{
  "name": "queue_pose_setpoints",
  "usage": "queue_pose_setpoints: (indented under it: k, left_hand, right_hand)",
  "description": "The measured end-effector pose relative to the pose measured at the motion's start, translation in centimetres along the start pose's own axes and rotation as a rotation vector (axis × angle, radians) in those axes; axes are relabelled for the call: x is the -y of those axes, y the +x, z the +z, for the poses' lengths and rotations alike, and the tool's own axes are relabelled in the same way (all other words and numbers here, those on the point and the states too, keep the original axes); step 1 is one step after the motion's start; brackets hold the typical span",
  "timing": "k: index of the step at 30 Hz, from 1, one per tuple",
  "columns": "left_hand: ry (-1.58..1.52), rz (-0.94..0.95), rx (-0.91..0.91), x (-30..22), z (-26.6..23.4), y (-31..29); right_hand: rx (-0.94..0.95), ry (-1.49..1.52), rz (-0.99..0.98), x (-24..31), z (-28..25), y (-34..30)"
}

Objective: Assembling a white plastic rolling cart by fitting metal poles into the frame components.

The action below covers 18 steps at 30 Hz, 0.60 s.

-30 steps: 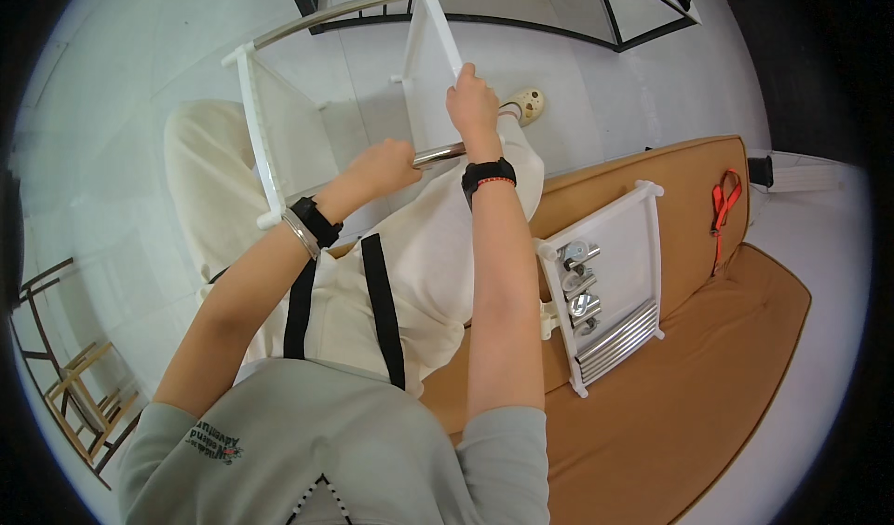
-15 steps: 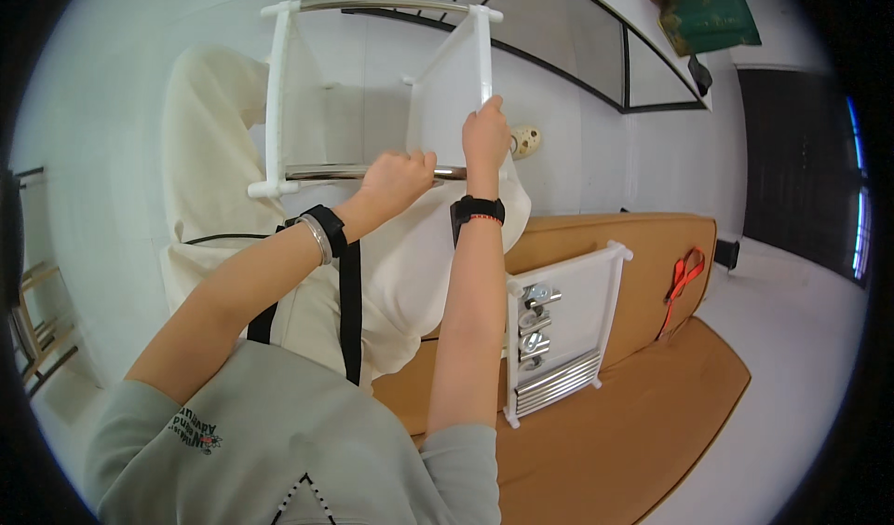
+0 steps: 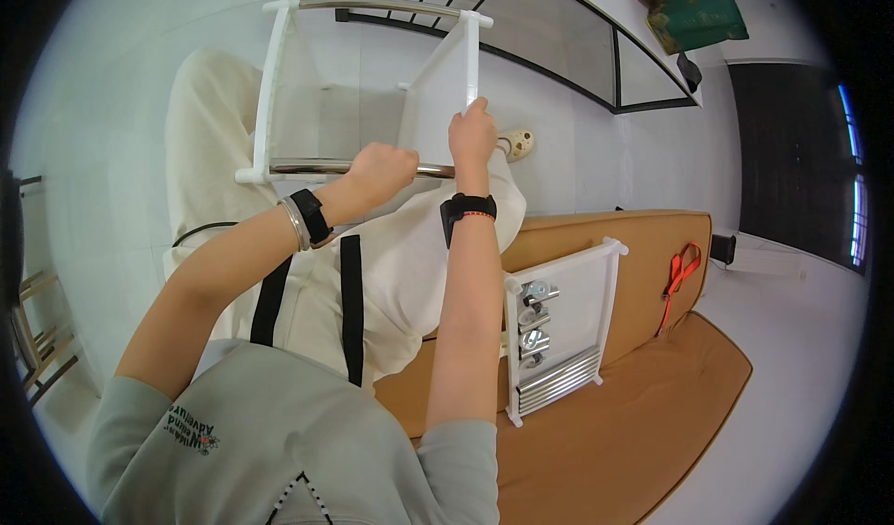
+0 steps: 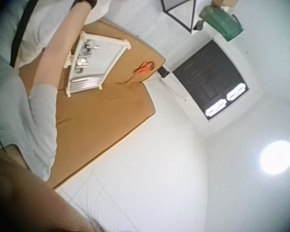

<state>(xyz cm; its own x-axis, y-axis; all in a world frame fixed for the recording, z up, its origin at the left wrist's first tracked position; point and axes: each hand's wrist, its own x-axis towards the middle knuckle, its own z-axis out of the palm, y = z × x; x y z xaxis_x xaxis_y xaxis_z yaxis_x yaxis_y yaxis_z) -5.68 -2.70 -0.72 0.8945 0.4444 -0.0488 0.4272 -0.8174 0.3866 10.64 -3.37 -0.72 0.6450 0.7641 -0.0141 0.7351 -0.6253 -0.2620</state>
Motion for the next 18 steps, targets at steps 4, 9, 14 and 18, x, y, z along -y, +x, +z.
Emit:
queue_pose_setpoints:
  k: [4,9,14,18]
  left_hand:
    - [0.007,0.037,0.019,0.1,-0.3,0.1]
    - [-0.023,0.068,0.003,0.7,-0.6,0.1]
    - [-0.384,-0.092,0.635,2.6,-1.9,2.5]
    - [-0.351,-0.117,0.606,1.6,-2.5,1.9]
  right_hand:
    - [-0.011,0.004,-0.006,-0.4,0.2,0.0]
    - [-0.011,-0.005,0.001,0.1,0.0,-0.2]
    - [-0.02,-0.035,-0.02,0.9,0.2,-0.2]
    - [-0.018,-0.021,-0.016,0.4,0.5,0.0]
